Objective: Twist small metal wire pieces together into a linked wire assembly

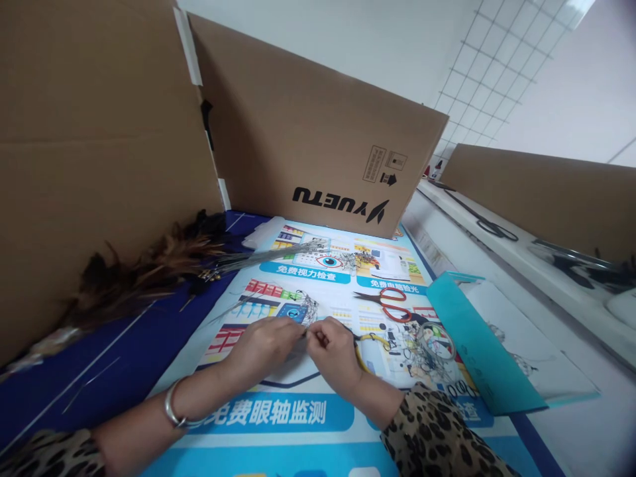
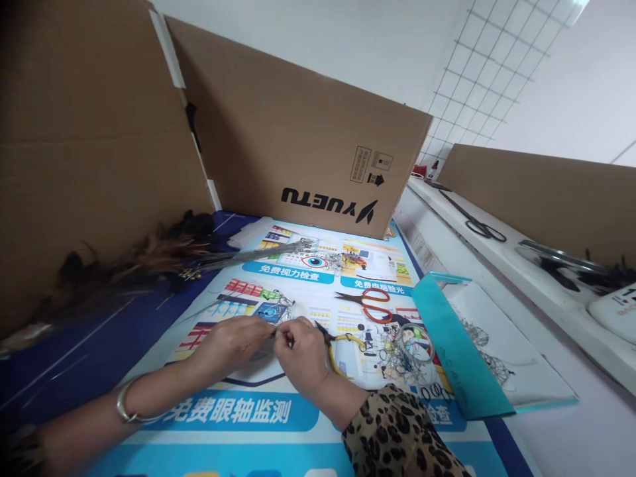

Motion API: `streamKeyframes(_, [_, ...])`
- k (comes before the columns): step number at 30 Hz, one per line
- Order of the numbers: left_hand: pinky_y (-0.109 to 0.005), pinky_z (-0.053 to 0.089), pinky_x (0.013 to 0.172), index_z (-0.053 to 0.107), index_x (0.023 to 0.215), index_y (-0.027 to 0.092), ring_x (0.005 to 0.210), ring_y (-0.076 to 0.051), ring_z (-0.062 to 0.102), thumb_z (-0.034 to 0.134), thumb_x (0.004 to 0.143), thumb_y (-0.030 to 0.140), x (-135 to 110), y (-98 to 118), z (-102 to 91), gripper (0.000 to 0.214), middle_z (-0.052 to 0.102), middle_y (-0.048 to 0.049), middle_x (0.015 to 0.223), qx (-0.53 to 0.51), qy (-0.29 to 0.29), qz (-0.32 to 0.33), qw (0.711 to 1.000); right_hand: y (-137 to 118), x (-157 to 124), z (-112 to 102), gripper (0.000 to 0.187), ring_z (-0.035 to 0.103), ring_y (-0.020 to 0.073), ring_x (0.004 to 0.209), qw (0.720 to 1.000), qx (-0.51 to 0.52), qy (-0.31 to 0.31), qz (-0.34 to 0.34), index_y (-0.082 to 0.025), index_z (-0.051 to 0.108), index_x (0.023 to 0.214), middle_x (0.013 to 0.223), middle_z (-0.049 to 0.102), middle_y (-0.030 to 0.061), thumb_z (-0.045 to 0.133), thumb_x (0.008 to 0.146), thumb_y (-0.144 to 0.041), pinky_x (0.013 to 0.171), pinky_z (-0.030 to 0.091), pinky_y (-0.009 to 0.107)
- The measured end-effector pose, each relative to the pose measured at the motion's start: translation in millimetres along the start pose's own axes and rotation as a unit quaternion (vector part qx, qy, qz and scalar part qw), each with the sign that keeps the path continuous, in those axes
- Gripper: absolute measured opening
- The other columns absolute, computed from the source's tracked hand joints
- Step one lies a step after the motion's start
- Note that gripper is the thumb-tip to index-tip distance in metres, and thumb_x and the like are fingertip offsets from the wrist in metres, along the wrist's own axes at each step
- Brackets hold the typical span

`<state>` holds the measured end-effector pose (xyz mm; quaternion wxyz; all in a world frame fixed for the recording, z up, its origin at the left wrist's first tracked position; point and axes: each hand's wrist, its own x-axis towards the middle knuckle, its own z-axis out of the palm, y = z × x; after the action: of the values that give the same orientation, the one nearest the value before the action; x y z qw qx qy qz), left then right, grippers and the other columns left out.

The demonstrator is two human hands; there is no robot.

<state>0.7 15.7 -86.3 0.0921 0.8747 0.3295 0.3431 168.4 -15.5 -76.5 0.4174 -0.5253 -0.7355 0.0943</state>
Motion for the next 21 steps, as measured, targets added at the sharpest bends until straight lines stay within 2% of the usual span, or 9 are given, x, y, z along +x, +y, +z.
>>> streamKeyframes(3, [-0.03,0.047,0.072,0.065,0.085,0.017,0.074,-0.017,0.059,0.044,0.084,0.015,-1,-1,0.1,0.022,0.066,-0.0058,0.077,0.043,-0.017,0.02,0.999,0,1,1,0.011,0.047,0.0121,0.059,0.999,0.032,0.008,0.025,-0.019,0.054,0.062,0.058,0.05,-0.0019,0.05,0.069,-0.011,0.056,0.038,0.022])
streamKeyframes(5, [-0.032,0.046,0.076,0.065,0.089,0.017,0.079,-0.018,0.059,0.043,0.085,0.013,-2,-3,-0.9,0.023,0.067,-0.0067,0.086,0.042,-0.008,0.031,0.999,0,1,1,0.011,0.047,0.0115,0.059,0.996,0.074,-0.005,0.047,-0.018,0.055,0.062,0.059,0.051,-0.002,0.05,0.068,-0.011,0.056,0.038,0.022])
streamKeyframes(7, [-0.031,0.046,0.077,0.064,0.093,0.018,0.083,-0.018,0.059,0.042,0.085,0.011,-2,-7,-2.7,0.024,0.066,-0.0072,0.09,0.012,0.006,0.046,0.999,0,1,1,0.01,0.047,0.0105,0.057,0.986,0.14,-0.031,0.086,-0.018,0.056,0.064,0.061,0.053,-0.002,0.049,0.068,-0.011,0.055,0.039,0.021])
streamKeyframes(10, [-0.028,0.047,0.072,0.064,0.094,0.018,0.081,-0.016,0.059,0.044,0.084,0.01,0,-11,-6.4,0.024,0.065,-0.0076,0.088,-0.063,0.018,0.073,0.995,-2,0,0,0.011,0.045,0.0088,0.053,0.955,0.246,-0.079,0.147,-0.017,0.057,0.067,0.059,0.053,-0.0034,0.047,0.07,-0.013,0.05,0.038,0.019])
streamKeyframes(12, [-0.027,0.047,0.07,0.064,0.094,0.018,0.08,-0.016,0.059,0.046,0.084,0.011,1,-12,-8.6,0.021,0.065,-0.0078,0.086,-0.102,0.013,0.079,0.991,-2,0,-1,0.011,0.044,0.0082,0.051,0.945,0.271,-0.092,0.157,-0.017,0.057,0.067,0.057,0.051,-0.0042,0.047,0.07,-0.013,0.048,0.037,0.018])
streamKeyframes(15, [-0.027,0.047,0.07,0.063,0.092,0.017,0.078,-0.016,0.059,0.047,0.083,0.012,5,-8,-10.9,0.019,0.065,-0.0076,0.083,-0.135,-0.015,0.048,0.99,-2,0,-1,0.009,0.045,0.0088,0.054,0.963,0.223,-0.066,0.133,-0.017,0.056,0.065,0.058,0.05,-0.004,0.049,0.067,-0.011,0.05,0.038,0.019])
streamKeyframes(21, [-0.026,0.046,0.072,0.065,0.088,0.018,0.079,-0.016,0.059,0.049,0.079,0.014,13,-1,-14.5,0.019,0.065,-0.0048,0.084,-0.202,-0.072,-0.086,0.973,4,0,0,0.01,0.046,0.0099,0.056,0.986,0.122,-0.046,0.099,-0.018,0.055,0.064,0.06,0.051,-0.0035,0.049,0.066,-0.01,0.053,0.039,0.02])
